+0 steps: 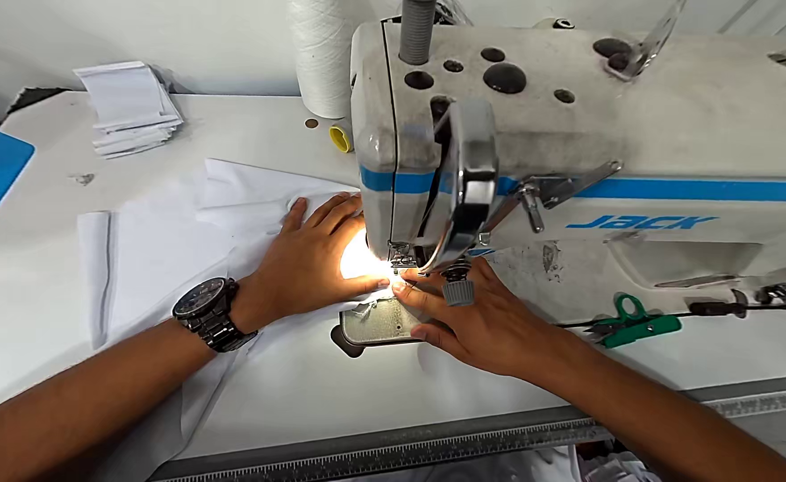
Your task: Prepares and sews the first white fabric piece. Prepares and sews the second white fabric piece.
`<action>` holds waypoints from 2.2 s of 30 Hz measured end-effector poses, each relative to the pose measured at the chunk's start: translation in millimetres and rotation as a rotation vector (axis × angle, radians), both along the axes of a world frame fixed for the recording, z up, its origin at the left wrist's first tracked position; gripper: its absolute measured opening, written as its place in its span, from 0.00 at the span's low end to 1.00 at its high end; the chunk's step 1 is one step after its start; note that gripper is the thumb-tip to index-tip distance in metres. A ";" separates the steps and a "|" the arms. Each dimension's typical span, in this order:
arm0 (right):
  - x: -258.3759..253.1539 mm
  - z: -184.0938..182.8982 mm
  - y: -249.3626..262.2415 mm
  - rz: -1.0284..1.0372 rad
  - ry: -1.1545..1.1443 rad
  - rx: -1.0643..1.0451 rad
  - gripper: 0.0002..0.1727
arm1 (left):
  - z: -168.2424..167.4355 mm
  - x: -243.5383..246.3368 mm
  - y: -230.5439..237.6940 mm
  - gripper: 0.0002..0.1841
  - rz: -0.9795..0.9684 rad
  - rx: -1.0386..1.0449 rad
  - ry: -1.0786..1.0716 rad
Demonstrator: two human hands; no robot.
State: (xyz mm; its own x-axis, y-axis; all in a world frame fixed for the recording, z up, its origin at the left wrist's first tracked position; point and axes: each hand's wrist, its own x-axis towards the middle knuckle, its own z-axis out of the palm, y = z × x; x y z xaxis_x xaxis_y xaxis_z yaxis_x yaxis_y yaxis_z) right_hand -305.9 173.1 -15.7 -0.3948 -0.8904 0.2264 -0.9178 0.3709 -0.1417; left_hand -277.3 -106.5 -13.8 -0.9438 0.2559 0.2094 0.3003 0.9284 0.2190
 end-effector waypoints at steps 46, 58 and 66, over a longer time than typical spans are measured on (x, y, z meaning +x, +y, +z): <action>136.0 189.0 -63.8 -0.064 0.075 -0.781 0.13 | 206.6 349.5 -100.1 0.08 0.464 0.465 0.602; 92.0 52.4 -213.1 0.095 -0.137 -0.320 0.12 | 36.8 198.0 -84.3 0.16 0.503 0.218 0.195; 68.6 -6.2 -170.4 0.109 -0.007 0.059 0.57 | -13.5 237.9 -115.7 0.64 0.425 -0.049 -0.012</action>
State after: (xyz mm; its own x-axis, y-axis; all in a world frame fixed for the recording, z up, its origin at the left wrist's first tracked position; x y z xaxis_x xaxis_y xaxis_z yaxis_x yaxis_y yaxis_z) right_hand -237.2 2.7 -21.8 -0.2964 -0.9397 0.1704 -0.9522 0.2770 -0.1288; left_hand -39.4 -222.2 -27.4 -0.9697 -0.1466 0.1954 -0.1132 0.9785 0.1725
